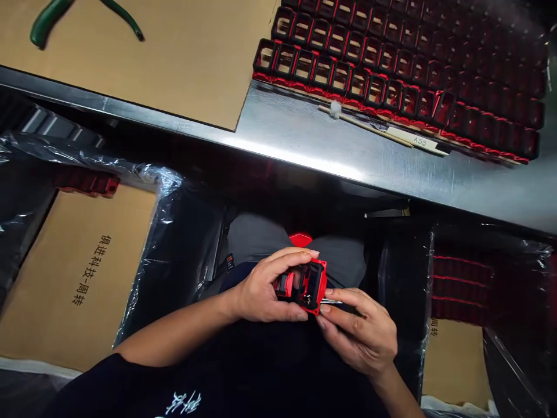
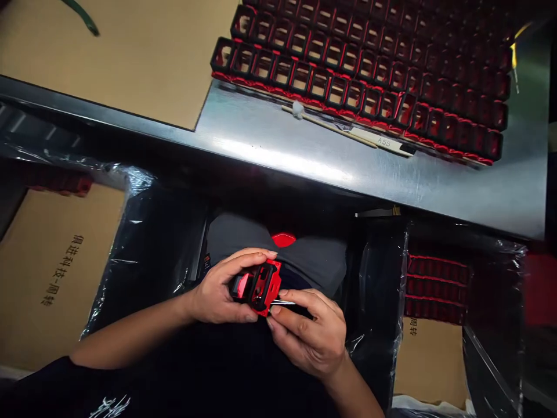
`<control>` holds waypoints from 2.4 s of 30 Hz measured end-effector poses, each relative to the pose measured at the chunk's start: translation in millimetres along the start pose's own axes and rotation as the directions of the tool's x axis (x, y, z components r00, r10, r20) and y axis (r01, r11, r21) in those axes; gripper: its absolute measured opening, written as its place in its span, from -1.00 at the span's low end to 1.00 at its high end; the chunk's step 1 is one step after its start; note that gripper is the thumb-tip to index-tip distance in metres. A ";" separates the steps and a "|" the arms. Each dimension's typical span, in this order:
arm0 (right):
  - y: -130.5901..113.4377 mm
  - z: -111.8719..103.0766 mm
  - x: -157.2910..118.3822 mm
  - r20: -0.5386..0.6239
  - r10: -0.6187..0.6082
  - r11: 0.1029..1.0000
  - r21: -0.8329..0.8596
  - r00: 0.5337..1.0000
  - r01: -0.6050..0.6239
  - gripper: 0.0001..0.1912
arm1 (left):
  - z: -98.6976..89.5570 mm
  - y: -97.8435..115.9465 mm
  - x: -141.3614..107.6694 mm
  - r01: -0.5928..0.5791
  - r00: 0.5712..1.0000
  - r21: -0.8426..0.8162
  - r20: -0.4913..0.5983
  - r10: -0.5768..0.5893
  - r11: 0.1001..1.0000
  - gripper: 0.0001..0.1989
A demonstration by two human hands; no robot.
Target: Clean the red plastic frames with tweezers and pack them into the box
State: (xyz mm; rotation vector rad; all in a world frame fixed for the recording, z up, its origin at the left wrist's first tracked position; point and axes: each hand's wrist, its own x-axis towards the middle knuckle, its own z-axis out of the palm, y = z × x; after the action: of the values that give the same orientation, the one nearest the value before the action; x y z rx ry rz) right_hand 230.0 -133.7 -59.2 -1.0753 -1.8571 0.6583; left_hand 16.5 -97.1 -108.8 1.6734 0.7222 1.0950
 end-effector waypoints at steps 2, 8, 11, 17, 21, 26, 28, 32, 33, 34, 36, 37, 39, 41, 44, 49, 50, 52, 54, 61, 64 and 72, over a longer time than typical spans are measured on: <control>-0.4 -0.8 2.3 0.016 -0.014 1.000 -0.022 1.000 0.015 -0.82 | -1.3 0.6 -1.4 0.005 1.000 0.002 -0.018 -0.005 1.000 -0.21; -0.4 2.9 8.5 0.051 -0.055 0.997 -0.049 0.997 0.057 -0.88 | -1.5 -0.2 -6.3 0.024 0.998 0.001 -0.051 -0.024 1.000 -0.23; -0.3 4.2 8.7 0.057 -0.057 0.997 -0.045 0.997 0.060 -0.90 | -1.9 -1.1 -7.1 0.029 0.998 -0.005 -0.049 -0.030 1.000 -0.22; -0.9 3.5 6.8 0.038 -0.053 0.996 -0.062 0.998 0.056 -0.87 | -1.2 -3.3 -7.2 0.024 0.999 -0.021 -0.048 -0.025 0.999 -0.22; -1.6 2.8 6.9 0.035 -0.055 0.997 -0.058 0.998 0.057 -0.87 | -0.1 -4.1 -8.3 0.026 0.998 -0.021 -0.053 -0.027 0.999 -0.22; -1.9 2.6 5.7 0.041 -0.060 0.996 -0.069 0.997 0.063 -0.87 | 1.0 -4.1 -9.1 0.028 0.998 -0.015 -0.051 -0.028 1.000 -0.22; -2.1 1.8 5.2 0.049 -0.059 0.995 -0.078 0.997 0.063 -0.87 | 0.9 -3.9 -9.1 0.033 0.998 -0.013 -0.052 -0.034 0.999 -0.21; -3.1 -2.8 6.7 0.099 -0.060 0.993 -0.097 0.993 0.070 -0.91 | -1.5 -3.3 -7.7 0.022 1.000 0.012 -0.016 -0.021 1.000 -0.21; -3.5 -4.3 7.7 0.121 -0.063 0.992 -0.104 0.991 0.076 -0.91 | -2.6 -3.1 -7.0 0.015 1.000 0.020 0.000 -0.015 1.000 -0.21; -4.0 -6.0 8.8 0.143 -0.068 0.990 -0.111 0.987 0.084 -0.92 | -3.7 -2.8 -6.2 0.008 1.000 0.026 0.016 -0.008 1.000 -0.21; -5.3 -9.0 11.2 0.184 -0.074 0.987 -0.125 0.980 0.098 -0.91 | -5.9 -2.1 -4.8 0.003 0.999 0.031 0.043 -0.004 1.000 -0.21; -5.9 -10.2 12.4 0.200 -0.075 0.986 -0.130 0.977 0.103 -0.90 | -6.9 -1.6 -4.1 0.004 0.999 0.034 0.052 -0.006 0.999 -0.20; -7.2 -11.7 14.5 0.223 -0.081 0.984 -0.136 0.972 0.113 -0.90 | -8.7 -0.7 -3.1 0.013 0.998 0.040 0.060 -0.015 0.999 -0.20; -8.2 -12.1 16.2 0.230 -0.090 0.982 -0.140 0.969 0.125 -0.89 | -10.0 0.3 -2.4 0.019 0.998 0.044 0.065 -0.022 0.999 -0.19; -9.1 -11.7 17.6 0.235 -0.111 0.980 -0.133 0.966 0.145 -0.90 | -11.2 1.5 -1.7 0.024 0.998 0.048 0.063 -0.027 0.999 -0.18; -9.9 -10.4 17.2 0.240 -0.117 0.982 -0.117 0.964 0.148 -0.89 | -10.3 2.0 -2.0 0.038 0.999 0.060 0.033 -0.040 0.998 -0.21; -10.1 -9.8 17.0 0.237 -0.115 0.982 -0.121 0.965 0.146 -0.89 | -9.9 1.8 -2.2 0.042 0.999 0.053 0.022 -0.043 0.998 -0.19; -10.7 -7.9 16.8 0.230 -0.110 0.982 -0.126 0.967 0.142 -0.87 | -9.5 1.3 -2.6 0.059 0.998 0.039 0.015 -0.059 0.998 -0.13; -11.1 -5.5 16.9 0.224 -0.109 0.983 -0.123 0.968 0.140 -0.87 | -10.0 0.5 -2.5 0.074 0.997 0.046 0.027 -0.075 0.996 -0.13; 12.7 -14.9 32.4 0.129 -0.087 0.941 -0.315 0.988 0.124 -0.89 | -11.0 -3.3 -7.5 0.114 0.990 -0.055 -0.081 -0.118 0.992 -0.26; 44.7 -31.2 61.3 -0.066 -0.104 0.873 -0.483 0.992 0.059 -0.88 | -5.8 -2.8 -12.3 0.196 0.963 -0.287 -0.126 -0.240 0.938 -0.28; 125.2 -56.7 155.9 -0.208 0.040 0.764 -0.624 0.977 -0.164 -0.83 | 3.4 -1.5 -19.1 0.104 0.948 -0.638 -0.168 -0.270 0.763 -0.24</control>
State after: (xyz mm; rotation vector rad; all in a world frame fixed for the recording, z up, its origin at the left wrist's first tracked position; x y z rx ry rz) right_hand 292.3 64.6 -62.7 -1.6234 -1.9074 -0.0577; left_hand 11.7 -114.1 -117.0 0.8803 0.5781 1.2407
